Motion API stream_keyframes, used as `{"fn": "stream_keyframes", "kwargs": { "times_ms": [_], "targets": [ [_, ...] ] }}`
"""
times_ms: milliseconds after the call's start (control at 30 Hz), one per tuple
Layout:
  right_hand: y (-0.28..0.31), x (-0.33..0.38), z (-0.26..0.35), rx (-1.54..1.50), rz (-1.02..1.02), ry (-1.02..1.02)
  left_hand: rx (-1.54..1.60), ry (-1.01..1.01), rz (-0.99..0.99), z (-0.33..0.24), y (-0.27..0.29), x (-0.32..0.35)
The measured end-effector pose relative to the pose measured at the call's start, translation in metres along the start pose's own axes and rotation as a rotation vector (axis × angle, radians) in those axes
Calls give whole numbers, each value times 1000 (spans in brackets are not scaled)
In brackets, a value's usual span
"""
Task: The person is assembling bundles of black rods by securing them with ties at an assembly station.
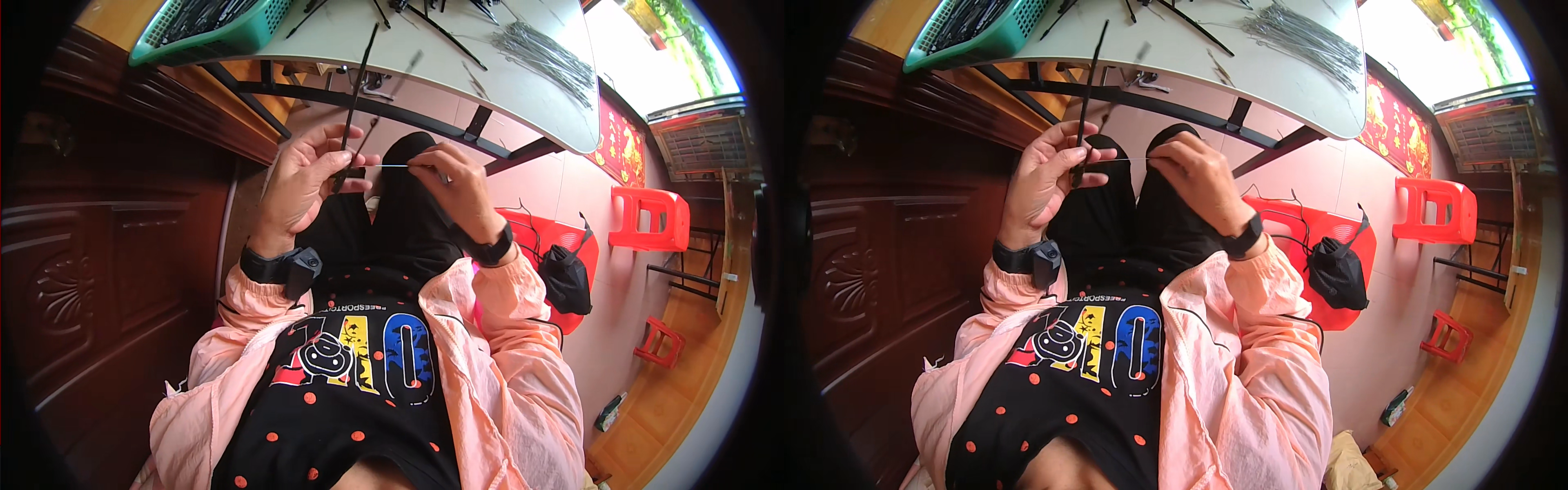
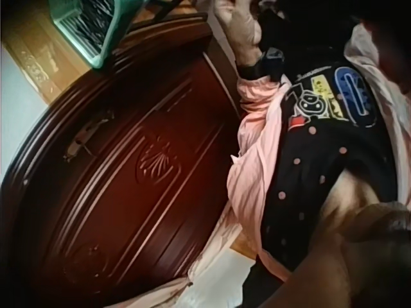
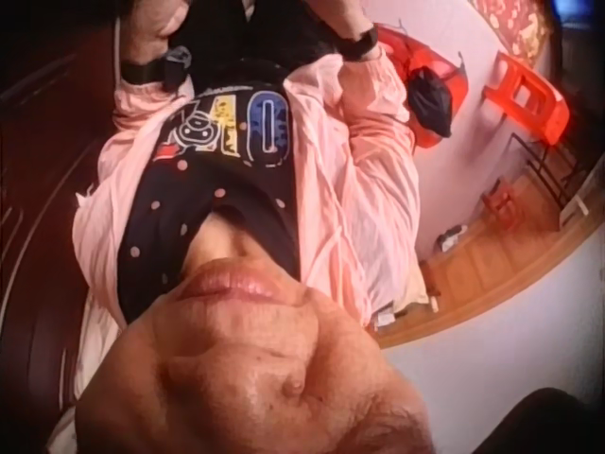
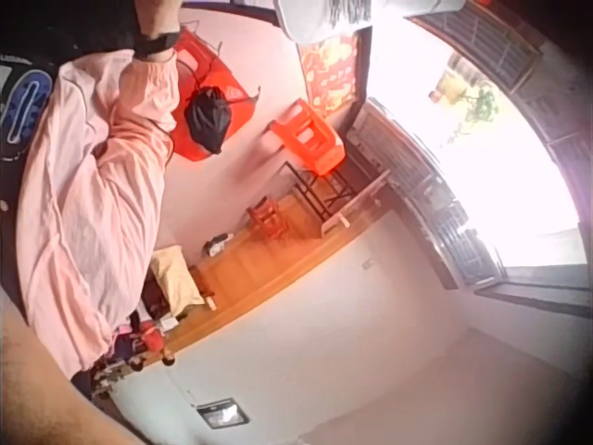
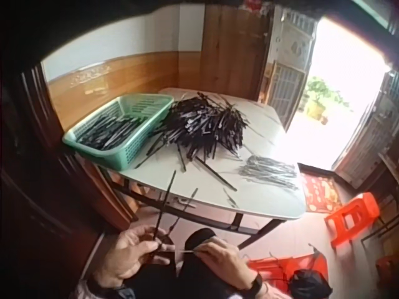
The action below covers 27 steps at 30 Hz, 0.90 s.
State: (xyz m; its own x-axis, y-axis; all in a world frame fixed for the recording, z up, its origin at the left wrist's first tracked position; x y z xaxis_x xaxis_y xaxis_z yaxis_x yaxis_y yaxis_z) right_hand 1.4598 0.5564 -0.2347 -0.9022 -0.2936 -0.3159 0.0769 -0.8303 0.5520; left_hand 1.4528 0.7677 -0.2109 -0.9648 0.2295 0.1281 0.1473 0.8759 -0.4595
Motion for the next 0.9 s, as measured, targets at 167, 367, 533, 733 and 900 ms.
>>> {"fn": "stream_keyframes", "kwargs": {
  "times_ms": [167, 367, 533, 733, 900],
  "targets": [
    [20, 1, -29, -62, 87, -202, -166, 63, 22, -11, -2, 7],
    [17, 1, -52, -693, 113, -409, -310, 249, 272, -11, -2, 12],
    [17, 0, -39, -1051, 197, -467, -335, 283, 294, -9, -1, 11],
    [16, 3, -45, -1171, 256, -456, -231, 200, 298, 3, 6, 5],
    [14, 3, -45, -1215, 207, -380, -119, 283, 295, 21, 10, -1]
  ]
}}
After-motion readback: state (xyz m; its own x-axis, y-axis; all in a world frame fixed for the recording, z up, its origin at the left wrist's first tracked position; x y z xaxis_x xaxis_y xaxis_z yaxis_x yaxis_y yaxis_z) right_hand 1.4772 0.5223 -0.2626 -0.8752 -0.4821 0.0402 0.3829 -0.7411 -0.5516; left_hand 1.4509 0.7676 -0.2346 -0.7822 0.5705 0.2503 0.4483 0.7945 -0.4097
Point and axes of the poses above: each hand's wrist, its own x-axis away from the middle knuckle, its own y-axis out of the back of the hand, z = x × y, the point moved 3 cm from there along -x, towards the middle knuckle, and after that the axes turned 8 degrees about -y, right-handed, at the moved point
